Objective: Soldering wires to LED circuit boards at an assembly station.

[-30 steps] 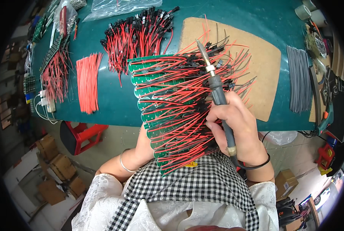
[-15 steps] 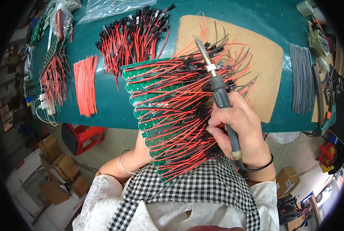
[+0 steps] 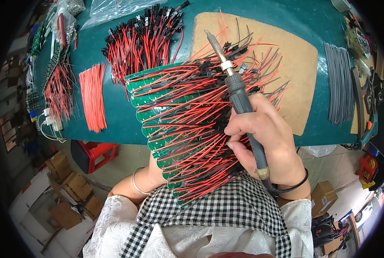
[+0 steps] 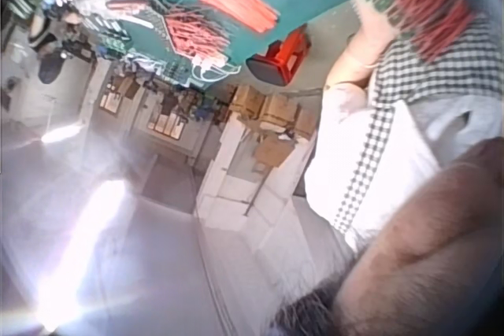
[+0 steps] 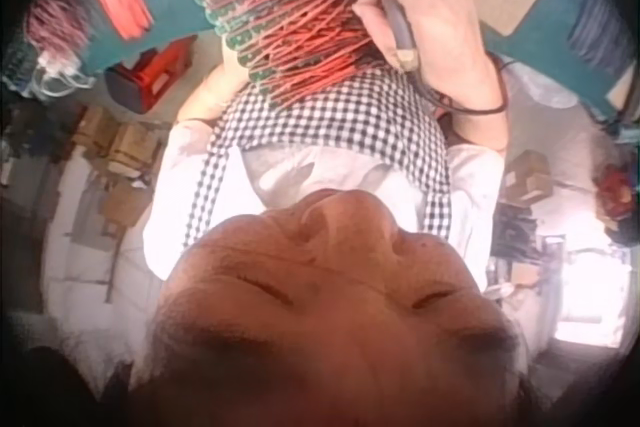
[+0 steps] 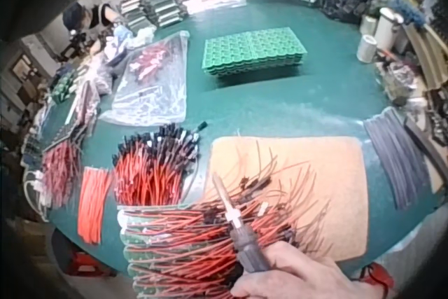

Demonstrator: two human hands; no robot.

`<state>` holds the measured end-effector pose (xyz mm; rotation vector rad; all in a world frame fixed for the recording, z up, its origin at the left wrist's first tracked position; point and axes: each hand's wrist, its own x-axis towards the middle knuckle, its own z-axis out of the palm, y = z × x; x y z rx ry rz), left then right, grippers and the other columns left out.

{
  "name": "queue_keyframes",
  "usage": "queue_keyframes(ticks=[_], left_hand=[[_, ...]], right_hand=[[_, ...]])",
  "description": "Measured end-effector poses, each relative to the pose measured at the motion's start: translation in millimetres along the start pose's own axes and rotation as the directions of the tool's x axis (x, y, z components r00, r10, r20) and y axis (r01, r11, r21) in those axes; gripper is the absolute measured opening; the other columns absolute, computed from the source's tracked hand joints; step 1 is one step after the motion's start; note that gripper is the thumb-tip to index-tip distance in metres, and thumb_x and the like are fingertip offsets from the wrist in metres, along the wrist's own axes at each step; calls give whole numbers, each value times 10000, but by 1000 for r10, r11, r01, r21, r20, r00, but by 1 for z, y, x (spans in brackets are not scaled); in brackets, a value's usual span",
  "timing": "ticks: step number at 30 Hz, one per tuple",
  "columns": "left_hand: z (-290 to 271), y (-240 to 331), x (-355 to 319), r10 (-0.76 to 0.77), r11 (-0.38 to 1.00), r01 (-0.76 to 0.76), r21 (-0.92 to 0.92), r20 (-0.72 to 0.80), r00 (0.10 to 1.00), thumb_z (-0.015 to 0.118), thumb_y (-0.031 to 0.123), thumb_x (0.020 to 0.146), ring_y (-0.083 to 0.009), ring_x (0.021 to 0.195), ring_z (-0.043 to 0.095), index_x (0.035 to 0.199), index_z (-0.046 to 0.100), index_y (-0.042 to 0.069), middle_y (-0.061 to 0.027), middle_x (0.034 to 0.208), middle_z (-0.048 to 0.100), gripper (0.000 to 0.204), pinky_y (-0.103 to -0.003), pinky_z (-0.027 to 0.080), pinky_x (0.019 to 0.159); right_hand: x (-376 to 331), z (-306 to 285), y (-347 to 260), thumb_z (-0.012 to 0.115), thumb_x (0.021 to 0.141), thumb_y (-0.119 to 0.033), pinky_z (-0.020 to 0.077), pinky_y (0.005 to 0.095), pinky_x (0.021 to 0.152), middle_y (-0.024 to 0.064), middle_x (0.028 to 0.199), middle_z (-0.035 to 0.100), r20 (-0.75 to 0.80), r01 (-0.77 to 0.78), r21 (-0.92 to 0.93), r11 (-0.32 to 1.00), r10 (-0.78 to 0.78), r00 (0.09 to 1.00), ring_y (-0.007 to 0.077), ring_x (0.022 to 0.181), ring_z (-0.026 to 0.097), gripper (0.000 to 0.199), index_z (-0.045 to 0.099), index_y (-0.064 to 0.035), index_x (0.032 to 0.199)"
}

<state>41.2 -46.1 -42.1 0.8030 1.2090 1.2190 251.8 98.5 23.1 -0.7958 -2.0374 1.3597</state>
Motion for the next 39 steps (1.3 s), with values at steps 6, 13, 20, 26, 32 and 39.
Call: queue_keyframes(ticks=[6, 13, 20, 26, 32, 39], left_hand=[[-1, 7, 3, 52, 999, -52, 11, 15, 999, 714, 184, 965, -154, 884, 641, 1143, 709, -38, -169, 1125, 709, 284, -315, 514, 738], [3, 34, 27, 263, 961, -270, 62, 109, 959, 716, 194, 964, -147, 847, 638, 1121, 723, -43, -177, 1107, 713, 284, -308, 506, 707], [46, 84, 62, 388, 888, -433, 157, 251, 887, 804, 98, 865, -50, 630, 434, 1219, 692, -25, -137, 1192, 692, 391, -207, 348, 532], [81, 73, 80, 518, 816, -543, 197, 168, 839, 934, 135, 723, 3, 562, 310, 1242, 645, -4, -72, 1141, 674, 610, -185, 265, 489], [79, 60, 68, 482, 814, -491, 309, 113, 869, 985, 199, 660, 9, 538, 357, 1064, 694, 18, -25, 953, 710, 529, -195, 263, 461], [76, 60, 66, 629, 690, -627, 361, 129, 767, 948, 193, 708, -74, 555, 498, 1005, 716, 26, -99, 956, 757, 413, -234, 405, 495]], right_hand=[[-1, 3, 4, 760, 728, 119, 541, 321, 702, 151, 1001, 600, -52, 39, 10, 999, -38, 998, 168, 731, 624, 344, 629, -42, 1002], [-16, 16, 8, 782, 743, 111, 529, 330, 655, 130, 1024, 597, -302, 144, 49, 988, -123, 945, 208, 792, 617, 374, 655, -84, 1036], [-30, 17, 9, 774, 801, 37, 536, 359, 783, 173, 1138, 597, -505, 206, -19, 978, -188, 843, 230, 917, 634, 450, 572, -107, 1175], [-55, 31, 32, 719, 849, -8, 513, 369, 847, 170, 1197, 576, -445, 19, 451, 892, 206, 872, 236, 992, 608, 425, 545, -98, 1226], [-71, 40, 47, 664, 897, -54, 490, 380, 911, 167, 1255, 555, -234, -125, 724, 678, 412, 881, 241, 1067, 582, 409, 519, -89, 1278], [-74, 46, 52, 600, 954, -106, 463, 393, 985, 163, 1324, 531, -141, -166, 817, 552, 472, 870, 248, 1155, 552, 401, 488, -79, 1338]])
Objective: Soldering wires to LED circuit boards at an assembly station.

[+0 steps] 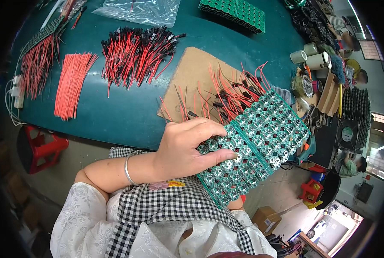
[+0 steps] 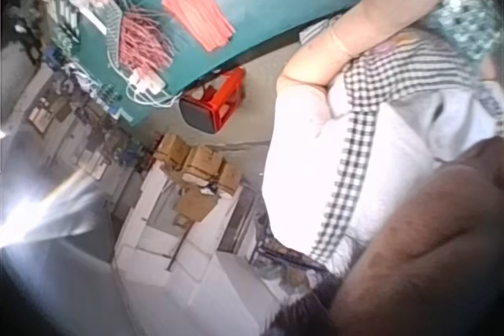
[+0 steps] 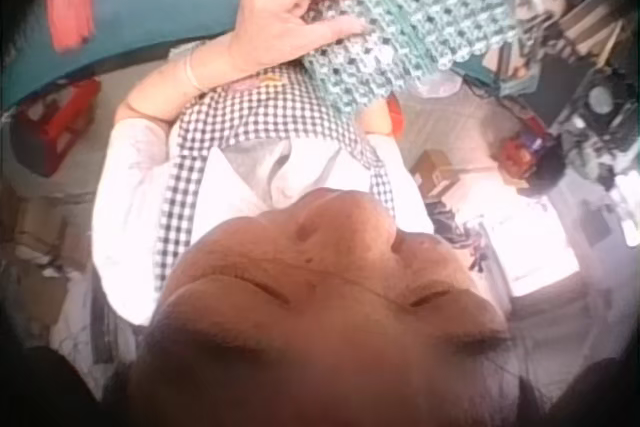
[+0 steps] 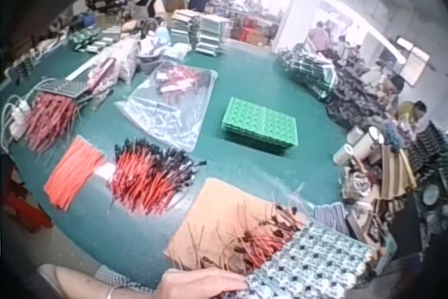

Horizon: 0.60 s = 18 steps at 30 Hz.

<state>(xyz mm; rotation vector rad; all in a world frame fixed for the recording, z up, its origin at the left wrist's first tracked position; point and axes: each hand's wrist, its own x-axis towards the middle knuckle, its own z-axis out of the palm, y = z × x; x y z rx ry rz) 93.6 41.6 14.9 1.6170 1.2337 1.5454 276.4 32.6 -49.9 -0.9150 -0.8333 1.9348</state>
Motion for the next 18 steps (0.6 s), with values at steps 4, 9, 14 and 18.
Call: queue_keyframes(ticks=[4, 9, 14, 18], left_hand=[[-6, 7, 5, -14, 1000, 14, 13, 14, 1000, 912, 193, 750, -216, 674, 715, 978, 726, 29, -107, 861, 740, 337, -311, 564, 585], [-7, 0, 3, 21, 1000, -22, 14, 38, 999, 942, 160, 714, -12, 456, 401, 1036, 715, 33, -72, 954, 771, 414, -196, 336, 420], [-6, 5, 4, -14, 1000, 14, 0, 33, 999, 910, 199, 762, -183, 642, 698, 989, 714, 30, -95, 842, 740, 344, -302, 541, 547], [-7, 2, 2, -38, 998, 40, -45, 39, 999, 921, 193, 754, -120, 581, 606, 992, 711, 33, -103, 921, 756, 355, -260, 482, 507]], right_hand=[[-1, -2, 3, 564, 986, -136, 447, 400, 1028, 161, 1363, 517, 7, -44, 44, 998, 44, 999, 252, 1205, 535, 403, 470, -73, 1372], [-1, -2, 6, 518, 1026, -174, 428, 409, 1081, 159, 1411, 499, 5, -92, 91, 992, 92, 996, 256, 1267, 513, 410, 448, -65, 1415], [1, -7, 13, 472, 1067, -212, 409, 418, 1135, 156, 1460, 482, 15, -146, 146, 978, 145, 989, 261, 1330, 492, 423, 426, -58, 1458], [1, -9, 17, 436, 1099, -242, 393, 425, 1177, 154, 1499, 468, 9, -226, 245, 943, 231, 973, 265, 1380, 474, 438, 408, -52, 1492]])
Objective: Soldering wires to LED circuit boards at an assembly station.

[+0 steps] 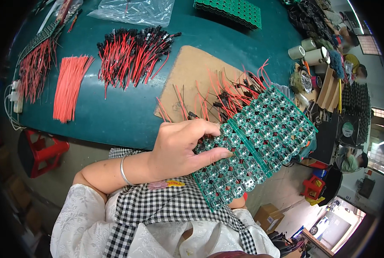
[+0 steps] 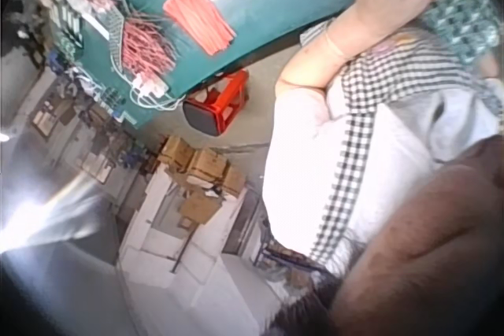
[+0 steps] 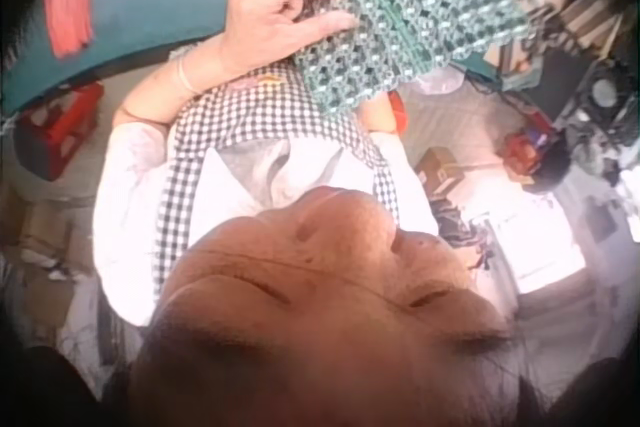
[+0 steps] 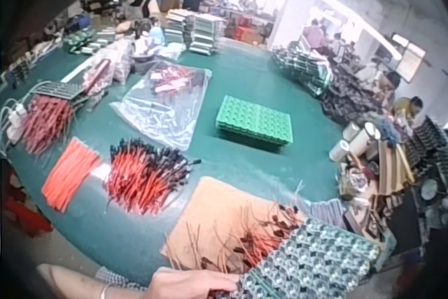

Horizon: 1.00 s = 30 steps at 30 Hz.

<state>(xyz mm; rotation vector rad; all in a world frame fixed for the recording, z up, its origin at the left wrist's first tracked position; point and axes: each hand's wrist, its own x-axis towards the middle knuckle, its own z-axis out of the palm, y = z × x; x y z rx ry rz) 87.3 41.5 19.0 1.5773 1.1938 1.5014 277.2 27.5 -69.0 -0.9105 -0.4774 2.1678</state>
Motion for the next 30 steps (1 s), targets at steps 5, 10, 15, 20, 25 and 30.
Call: queue_keyframes(ticks=[5, 10, 15, 20, 25, 30], left_hand=[[-1, -5, -5, 71, 997, -71, -2, 10, 997, 944, 180, 725, -22, 475, 466, 984, 724, 34, -138, 1054, 775, 370, -196, 395, 430], [-2, -3, -7, 97, 995, -97, 17, 19, 995, 940, 180, 726, -54, 506, 538, 963, 731, 33, -150, 1064, 773, 349, -214, 452, 457], [-1, -9, -11, 134, 991, -134, -7, -12, 991, 933, 156, 728, -100, 600, 644, 972, 740, 29, -157, 1074, 769, 336, -232, 490, 501], [-7, -4, -8, 90, 996, -90, 1, 49, 995, 937, 142, 716, -149, 665, 691, 950, 752, 27, -171, 1075, 760, 320, -256, 530, 545], [-23, 2, 14, 245, 956, -251, 149, 59, 968, 935, 138, 689, -219, 725, 736, 884, 752, 23, -165, 975, 757, 291, -309, 594, 603], [-47, -13, 29, 272, 866, -312, 390, 157, 949, 915, 127, 669, -244, 706, 724, 829, 730, 52, -148, 978, 744, 256, -323, 593, 606]], right_hand=[[-15, 0, 2, 396, 1125, -289, 359, 431, 1221, 151, 1563, 418, 1, -43, -46, 998, 43, 999, 270, 1433, 438, 499, 334, -56, 1563], [-20, 2, 4, 385, 1131, -283, 356, 429, 1222, 144, 1583, 395, -44, -94, -55, 994, 91, 995, 270, 1448, 422, 504, 319, -62, 1579], [-18, 6, -1, 442, 1076, -241, 401, 424, 1162, 151, 1519, 419, 15, -47, -98, 994, 49, 999, 271, 1397, 462, 480, 346, -65, 1513], [-2, -1, -8, 492, 1004, -113, 477, 414, 1059, 152, 1415, 454, -33, 334, -386, 860, -374, 927, 271, 1311, 532, 415, 386, -70, 1403], [11, -16, -40, 543, 932, 15, 554, 404, 956, 153, 1311, 489, 36, 427, -898, 104, -951, 306, 270, 1224, 602, 392, 426, -76, 1294], [-19, 10, -95, 505, 820, 222, 610, 364, 853, 166, 1312, 458, -118, 624, -749, 222, -972, 204, 282, 1108, 675, 547, 390, -77, 1264]])
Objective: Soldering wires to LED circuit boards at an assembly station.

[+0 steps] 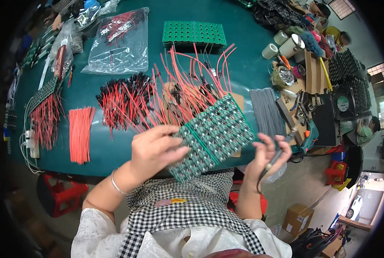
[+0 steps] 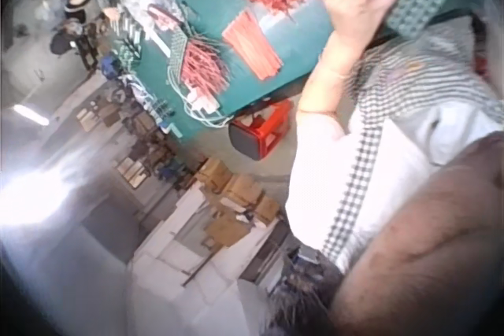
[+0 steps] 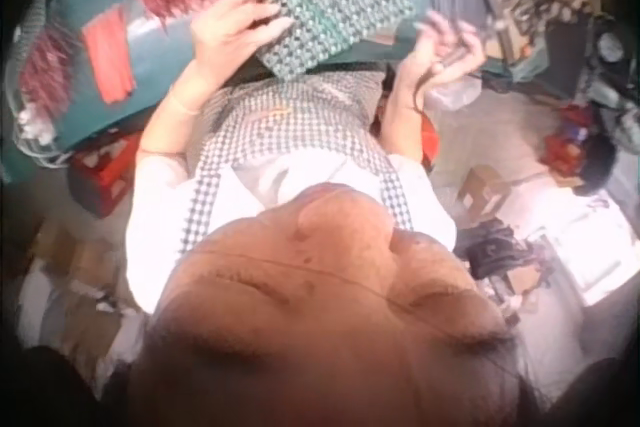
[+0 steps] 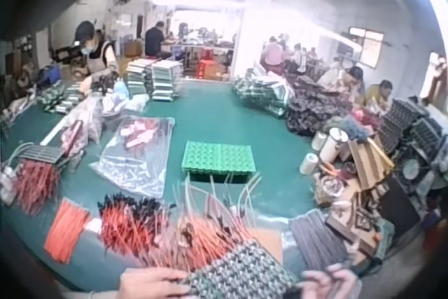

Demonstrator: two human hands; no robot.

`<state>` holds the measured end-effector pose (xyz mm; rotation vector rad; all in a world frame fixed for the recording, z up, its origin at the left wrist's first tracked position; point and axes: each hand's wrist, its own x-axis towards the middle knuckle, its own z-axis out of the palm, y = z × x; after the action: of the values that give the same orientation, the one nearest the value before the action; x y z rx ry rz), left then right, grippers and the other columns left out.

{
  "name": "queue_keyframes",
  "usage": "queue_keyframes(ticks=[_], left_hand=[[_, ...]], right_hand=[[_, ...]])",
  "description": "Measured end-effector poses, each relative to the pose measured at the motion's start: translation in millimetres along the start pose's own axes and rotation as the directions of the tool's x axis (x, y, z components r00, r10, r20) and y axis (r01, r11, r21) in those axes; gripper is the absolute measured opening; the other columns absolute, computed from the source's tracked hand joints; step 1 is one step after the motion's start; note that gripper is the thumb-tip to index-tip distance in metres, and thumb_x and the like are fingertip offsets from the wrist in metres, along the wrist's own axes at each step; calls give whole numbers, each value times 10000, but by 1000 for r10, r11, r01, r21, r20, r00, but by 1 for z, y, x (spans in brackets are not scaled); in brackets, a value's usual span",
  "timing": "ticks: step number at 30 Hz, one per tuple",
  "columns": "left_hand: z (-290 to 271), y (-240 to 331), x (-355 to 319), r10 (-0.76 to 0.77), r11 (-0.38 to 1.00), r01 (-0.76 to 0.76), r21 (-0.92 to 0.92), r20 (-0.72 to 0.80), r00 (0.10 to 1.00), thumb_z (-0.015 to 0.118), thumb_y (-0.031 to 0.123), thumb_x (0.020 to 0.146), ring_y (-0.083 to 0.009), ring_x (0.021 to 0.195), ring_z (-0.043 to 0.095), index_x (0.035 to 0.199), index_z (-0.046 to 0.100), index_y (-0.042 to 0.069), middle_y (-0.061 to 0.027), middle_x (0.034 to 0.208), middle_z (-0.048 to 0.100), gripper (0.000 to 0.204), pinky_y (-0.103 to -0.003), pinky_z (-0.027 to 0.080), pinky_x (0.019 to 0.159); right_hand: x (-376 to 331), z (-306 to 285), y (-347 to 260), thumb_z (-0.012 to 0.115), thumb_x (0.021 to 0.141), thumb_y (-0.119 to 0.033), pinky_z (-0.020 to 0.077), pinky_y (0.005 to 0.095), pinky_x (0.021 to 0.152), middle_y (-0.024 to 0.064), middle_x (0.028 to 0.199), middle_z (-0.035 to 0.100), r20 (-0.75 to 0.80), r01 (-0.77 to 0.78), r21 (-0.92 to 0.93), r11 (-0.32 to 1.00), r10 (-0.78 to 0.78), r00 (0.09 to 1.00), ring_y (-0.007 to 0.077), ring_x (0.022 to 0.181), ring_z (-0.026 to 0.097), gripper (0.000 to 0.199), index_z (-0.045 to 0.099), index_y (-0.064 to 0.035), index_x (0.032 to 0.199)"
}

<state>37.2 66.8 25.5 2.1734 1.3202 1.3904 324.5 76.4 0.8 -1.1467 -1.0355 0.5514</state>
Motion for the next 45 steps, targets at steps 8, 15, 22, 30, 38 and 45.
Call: queue_keyframes(ticks=[8, 15, 22, 30, 38, 45], left_hand=[[20, -29, -22, -113, 977, 58, 206, 264, 958, 902, 145, 687, -280, 800, 748, 840, 757, 51, -134, 1002, 752, 230, -369, 610, 667], [31, -27, -34, -129, 979, 106, 172, 127, 983, 895, 114, 705, -273, 846, 761, 878, 768, 38, -157, 1058, 760, 227, -361, 616, 713], [7, -6, -31, -425, 905, 412, -106, -167, 890, 772, -13, 834, -265, 829, 759, 1009, 709, -4, -153, 956, 766, 187, -337, 600, 735], [12, -7, -35, -203, 979, 203, 8, -8, 979, 763, -49, 810, -253, 728, 690, 932, 652, 6, -137, 950, 736, 174, -347, 554, 650], [26, -18, -48, -116, 979, 108, 172, 35, 993, 767, -88, 741, -265, 763, 716, 932, 678, -5, -135, 933, 731, 226, -335, 588, 666], [31, -23, -49, -119, 973, 117, 197, -2, 993, 792, -81, 693, -248, 723, 717, 878, 683, 6, -117, 872, 724, 232, -321, 591, 623]], right_hand=[[-21, 53, -8, 670, 779, 173, 590, 424, 895, 220, 1205, 581, 538, 433, -76, 898, -329, 776, 337, 1095, 682, 472, 546, -52, 1175], [-25, 77, 17, 844, 719, -6, 575, 443, 861, 217, 1249, 556, 693, 363, -177, 915, -146, 706, 395, 1098, 645, 527, 597, -67, 1181], [-26, 83, 15, 826, 715, 24, 568, 454, 860, 207, 1246, 560, 713, 278, -187, 942, -64, 698, 389, 1088, 646, 542, 601, -74, 1198], [-26, 82, 13, 825, 766, -9, 556, 445, 891, 220, 1256, 561, 716, 361, -240, 901, -87, 693, 400, 1118, 641, 489, 606, -85, 1196], [-21, 80, 8, 803, 808, -30, 536, 407, 917, 196, 1195, 622, 742, 279, -127, 952, -96, 663, 344, 1095, 647, 429, 633, -44, 1201], [21, 46, -11, 540, 1012, -516, 418, 295, 615, 144, 819, 662, 703, -13, 53, 999, -28, 711, 196, 714, 586, 631, 740, 80, 1055]])
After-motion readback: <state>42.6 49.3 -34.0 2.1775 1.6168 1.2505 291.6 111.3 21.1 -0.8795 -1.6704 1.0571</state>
